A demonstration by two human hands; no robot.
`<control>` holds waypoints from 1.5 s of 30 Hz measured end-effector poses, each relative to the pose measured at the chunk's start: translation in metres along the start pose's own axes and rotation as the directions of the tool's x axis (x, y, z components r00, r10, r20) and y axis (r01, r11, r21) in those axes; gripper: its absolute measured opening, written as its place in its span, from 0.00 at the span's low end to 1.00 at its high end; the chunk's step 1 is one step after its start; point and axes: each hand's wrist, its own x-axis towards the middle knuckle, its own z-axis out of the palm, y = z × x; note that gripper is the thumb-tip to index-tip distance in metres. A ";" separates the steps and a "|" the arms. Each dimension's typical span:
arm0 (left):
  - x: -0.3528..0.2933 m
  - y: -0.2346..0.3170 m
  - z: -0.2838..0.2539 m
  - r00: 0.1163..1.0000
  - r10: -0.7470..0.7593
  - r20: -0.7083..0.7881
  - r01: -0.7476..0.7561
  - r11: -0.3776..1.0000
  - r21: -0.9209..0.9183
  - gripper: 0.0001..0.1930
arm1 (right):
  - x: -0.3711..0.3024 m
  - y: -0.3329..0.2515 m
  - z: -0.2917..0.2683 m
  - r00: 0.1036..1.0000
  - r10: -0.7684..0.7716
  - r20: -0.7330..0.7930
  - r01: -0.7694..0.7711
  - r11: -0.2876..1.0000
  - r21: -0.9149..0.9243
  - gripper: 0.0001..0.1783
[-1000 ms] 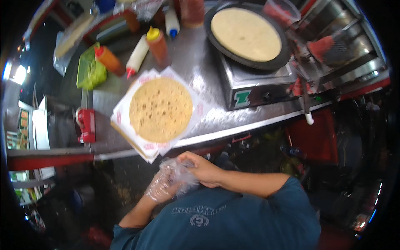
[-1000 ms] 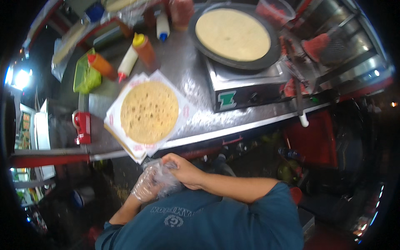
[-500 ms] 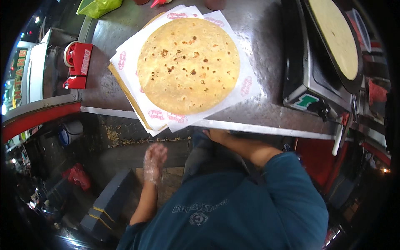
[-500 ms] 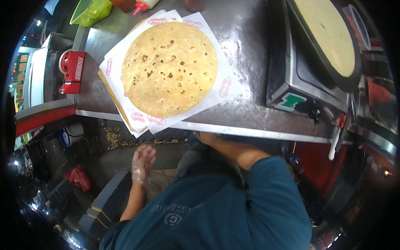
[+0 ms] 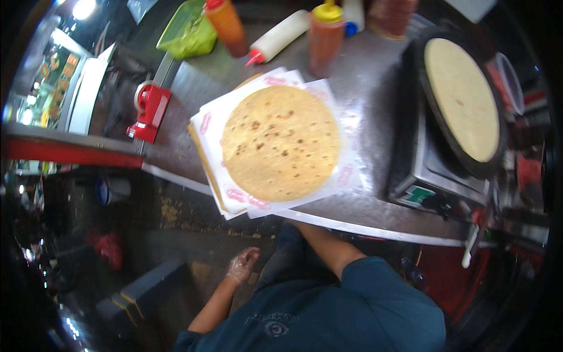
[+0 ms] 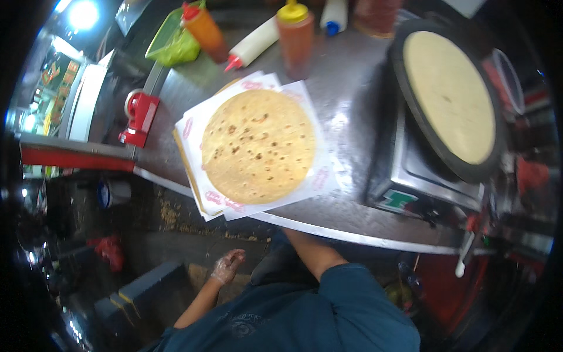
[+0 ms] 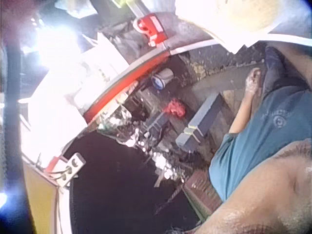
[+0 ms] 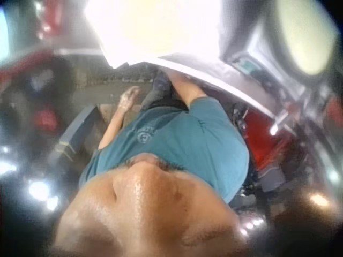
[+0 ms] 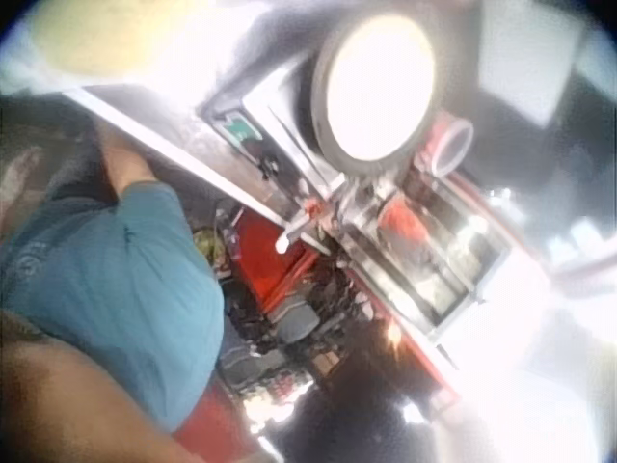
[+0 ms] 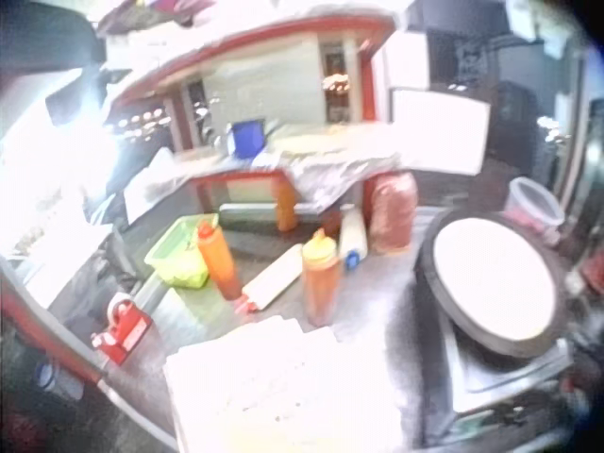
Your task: The person cooks shredded meat on a flat griddle, then places it onto a tortilla with lettuce and sauces. The person folds the tortilla into a taco and wraps it in paper.
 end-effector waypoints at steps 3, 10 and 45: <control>0.070 -0.015 0.008 0.973 0.171 0.156 -0.195 0.970 0.149 0.24 | -0.063 -0.049 -0.025 0.908 -0.419 0.029 0.405 0.892 0.203 0.17; 0.216 -0.138 -0.062 0.989 0.133 0.069 -0.143 0.698 0.701 0.28 | -0.461 0.006 -0.282 0.641 -0.462 -0.613 0.740 0.584 0.334 0.12; -0.004 -0.191 0.156 0.896 -0.128 -0.426 -0.135 0.835 -0.534 0.14 | -0.667 0.185 -0.506 0.403 -0.030 -0.915 0.513 0.835 0.198 0.18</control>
